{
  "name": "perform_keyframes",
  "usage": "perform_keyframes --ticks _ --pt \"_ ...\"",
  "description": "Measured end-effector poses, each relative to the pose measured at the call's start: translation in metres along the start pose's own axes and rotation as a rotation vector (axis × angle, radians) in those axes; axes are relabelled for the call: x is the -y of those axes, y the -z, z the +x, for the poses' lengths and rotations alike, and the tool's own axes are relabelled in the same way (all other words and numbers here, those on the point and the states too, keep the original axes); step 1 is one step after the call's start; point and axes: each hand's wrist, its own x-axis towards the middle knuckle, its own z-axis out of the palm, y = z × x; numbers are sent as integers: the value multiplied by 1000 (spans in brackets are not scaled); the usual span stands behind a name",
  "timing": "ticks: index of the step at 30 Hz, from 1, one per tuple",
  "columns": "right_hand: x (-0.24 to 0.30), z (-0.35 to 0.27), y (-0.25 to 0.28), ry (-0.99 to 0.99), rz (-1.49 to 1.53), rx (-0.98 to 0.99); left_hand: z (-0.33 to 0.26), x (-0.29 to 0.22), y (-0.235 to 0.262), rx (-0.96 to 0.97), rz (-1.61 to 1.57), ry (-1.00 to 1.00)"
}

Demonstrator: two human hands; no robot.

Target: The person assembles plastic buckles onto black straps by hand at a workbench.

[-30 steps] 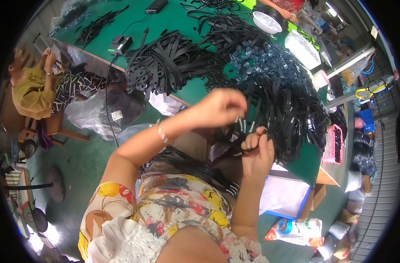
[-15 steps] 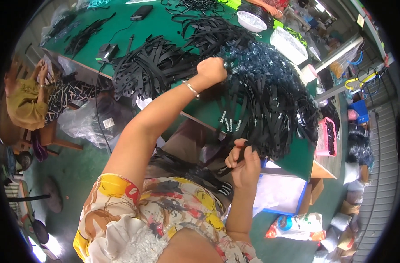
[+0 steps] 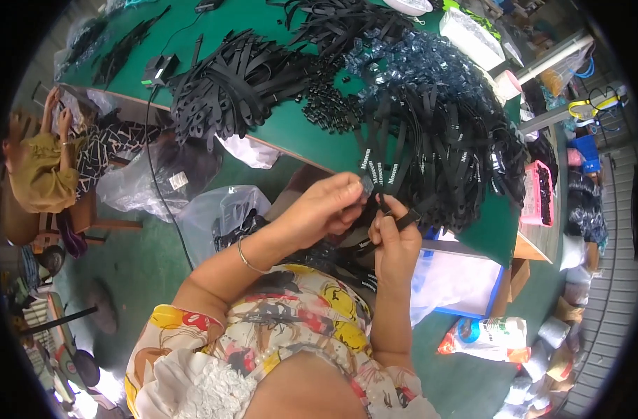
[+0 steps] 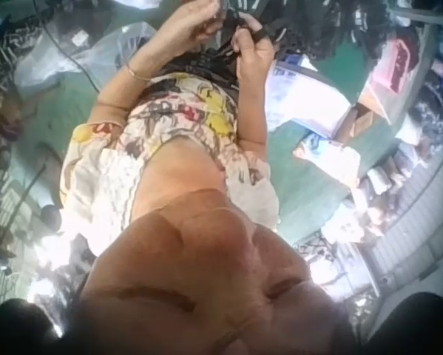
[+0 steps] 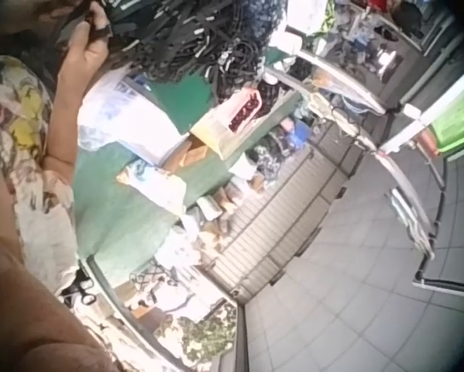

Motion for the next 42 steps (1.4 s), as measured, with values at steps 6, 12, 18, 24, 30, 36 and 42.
perform_keyframes --ticks 6,12,18,24,30,36,42 --pt "0 -11 -3 29 -264 37 -16 4 -1 9 -22 -35" --pt "4 -12 -3 90 -384 119 -24 6 8 57 -71 -43" --pt "-2 -14 -4 90 -322 130 -27 8 12 74 -131 -20" --pt "-12 -20 -6 -50 -1 75 -29 12 12 119 -316 16" --pt "-15 -20 -7 -17 -68 84 -30 15 13 138 -343 33" --pt "-16 -19 -9 -4 -77 94 -29 19 12 156 -318 69" --pt "-8 -14 -14 157 -248 58 -32 12 13 19 138 15"
